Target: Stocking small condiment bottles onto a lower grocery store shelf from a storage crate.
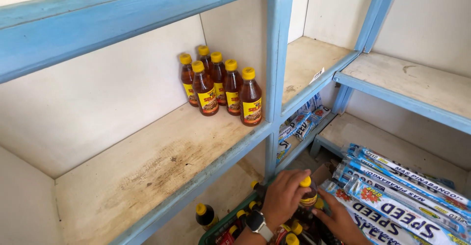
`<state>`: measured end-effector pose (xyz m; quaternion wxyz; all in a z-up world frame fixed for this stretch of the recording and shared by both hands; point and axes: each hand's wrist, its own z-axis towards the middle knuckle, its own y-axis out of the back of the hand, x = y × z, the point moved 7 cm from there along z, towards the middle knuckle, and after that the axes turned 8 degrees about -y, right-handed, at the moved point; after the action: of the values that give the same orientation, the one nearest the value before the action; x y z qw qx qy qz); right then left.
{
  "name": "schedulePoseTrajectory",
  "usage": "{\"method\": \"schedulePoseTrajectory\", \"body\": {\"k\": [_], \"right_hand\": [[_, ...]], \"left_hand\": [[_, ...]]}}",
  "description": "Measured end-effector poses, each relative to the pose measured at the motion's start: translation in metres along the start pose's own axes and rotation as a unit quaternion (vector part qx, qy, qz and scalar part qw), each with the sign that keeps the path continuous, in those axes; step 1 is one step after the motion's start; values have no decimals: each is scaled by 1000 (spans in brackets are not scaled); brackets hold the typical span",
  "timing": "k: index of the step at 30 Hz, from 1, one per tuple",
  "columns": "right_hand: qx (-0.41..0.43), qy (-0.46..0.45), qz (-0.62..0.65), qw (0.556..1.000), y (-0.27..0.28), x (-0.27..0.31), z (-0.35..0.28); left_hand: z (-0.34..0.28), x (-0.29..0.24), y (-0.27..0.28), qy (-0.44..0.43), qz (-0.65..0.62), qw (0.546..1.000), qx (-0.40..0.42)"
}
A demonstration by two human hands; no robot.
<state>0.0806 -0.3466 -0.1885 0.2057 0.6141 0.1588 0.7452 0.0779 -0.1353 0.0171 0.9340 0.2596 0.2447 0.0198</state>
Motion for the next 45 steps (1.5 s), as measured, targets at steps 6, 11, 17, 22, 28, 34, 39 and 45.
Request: {"method": "schedulePoseTrajectory", "body": {"k": [6, 11, 17, 22, 28, 34, 39, 45], "right_hand": [[-40, -70, -35, 996, 6, 155, -3], [-18, -206, -26, 978, -2, 239, 14], [-118, 236, 4, 965, -19, 362, 72], [-90, 211, 6, 973, -63, 380, 138], [-34, 129, 54, 990, -99, 355, 184], [-19, 62, 54, 996, -101, 346, 188], [-26, 68, 37, 997, -101, 350, 181], [-38, 19, 70, 997, -97, 344, 185]], "left_hand": [[24, -49, 77, -28, -34, 997, -67], [42, -91, 134, -115, -2, 993, -35], [66, -53, 200, -11, 79, 994, 68], [67, 14, 238, 97, 45, 994, -2], [64, 69, 247, 160, 99, 982, -30], [44, 105, 248, 223, 93, 970, -34], [19, 115, 243, 371, 89, 924, -14], [7, 138, 236, 414, 24, 907, -75]]}}
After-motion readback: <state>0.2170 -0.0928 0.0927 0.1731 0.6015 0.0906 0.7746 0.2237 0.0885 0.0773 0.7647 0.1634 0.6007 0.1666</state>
